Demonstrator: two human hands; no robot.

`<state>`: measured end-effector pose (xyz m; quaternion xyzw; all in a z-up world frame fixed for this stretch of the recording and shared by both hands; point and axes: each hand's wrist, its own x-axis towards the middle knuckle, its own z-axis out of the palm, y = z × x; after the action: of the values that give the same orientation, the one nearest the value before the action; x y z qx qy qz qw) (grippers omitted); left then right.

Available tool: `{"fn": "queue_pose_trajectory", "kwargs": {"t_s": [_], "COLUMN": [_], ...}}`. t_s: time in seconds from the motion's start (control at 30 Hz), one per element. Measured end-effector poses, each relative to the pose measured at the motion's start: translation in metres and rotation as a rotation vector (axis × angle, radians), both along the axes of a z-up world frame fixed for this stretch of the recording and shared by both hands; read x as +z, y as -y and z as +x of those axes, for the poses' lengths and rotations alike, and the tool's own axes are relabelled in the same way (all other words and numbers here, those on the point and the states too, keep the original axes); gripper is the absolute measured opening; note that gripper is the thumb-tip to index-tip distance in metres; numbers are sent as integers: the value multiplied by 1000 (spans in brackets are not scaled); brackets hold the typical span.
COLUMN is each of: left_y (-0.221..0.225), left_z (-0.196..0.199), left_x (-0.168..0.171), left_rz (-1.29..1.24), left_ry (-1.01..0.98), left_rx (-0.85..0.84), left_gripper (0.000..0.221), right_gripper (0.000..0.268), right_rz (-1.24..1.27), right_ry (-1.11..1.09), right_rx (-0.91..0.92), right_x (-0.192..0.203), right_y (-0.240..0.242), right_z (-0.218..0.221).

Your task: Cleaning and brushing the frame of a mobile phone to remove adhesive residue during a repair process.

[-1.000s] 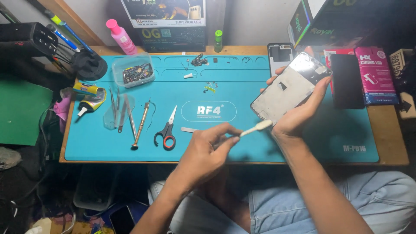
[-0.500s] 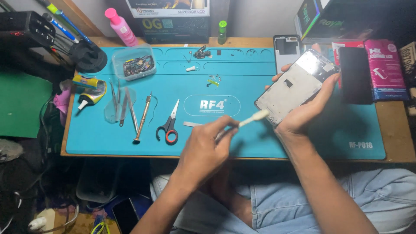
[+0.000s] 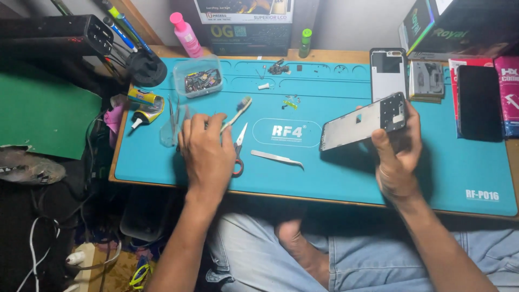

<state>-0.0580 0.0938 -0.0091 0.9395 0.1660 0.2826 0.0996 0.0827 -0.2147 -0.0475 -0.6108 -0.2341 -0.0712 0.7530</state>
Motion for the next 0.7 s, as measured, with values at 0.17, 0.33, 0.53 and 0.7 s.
{"fn": "queue_pose_trajectory", "kwargs": {"t_s": [0.17,0.33,0.53,0.7], "left_y": [51,66,81,102], "left_z": [-3,2,6,19], "left_x": [17,4,10,12], "left_rz": [-94,-149,-340,-666], "left_ry": [-36,-108,-109,-15], "left_rx": [-344,-556,-543,-428], "left_gripper": [28,12,7,20], "right_gripper": [91,94,56,51], "right_rz": [-322,-492,-827,-961], "right_ry": [-74,-195,313,640], "right_rx": [176,198,193,180], "right_x": [51,65,58,39], "right_y": [34,58,76,83], "right_z": [-8,-5,10,23]}}
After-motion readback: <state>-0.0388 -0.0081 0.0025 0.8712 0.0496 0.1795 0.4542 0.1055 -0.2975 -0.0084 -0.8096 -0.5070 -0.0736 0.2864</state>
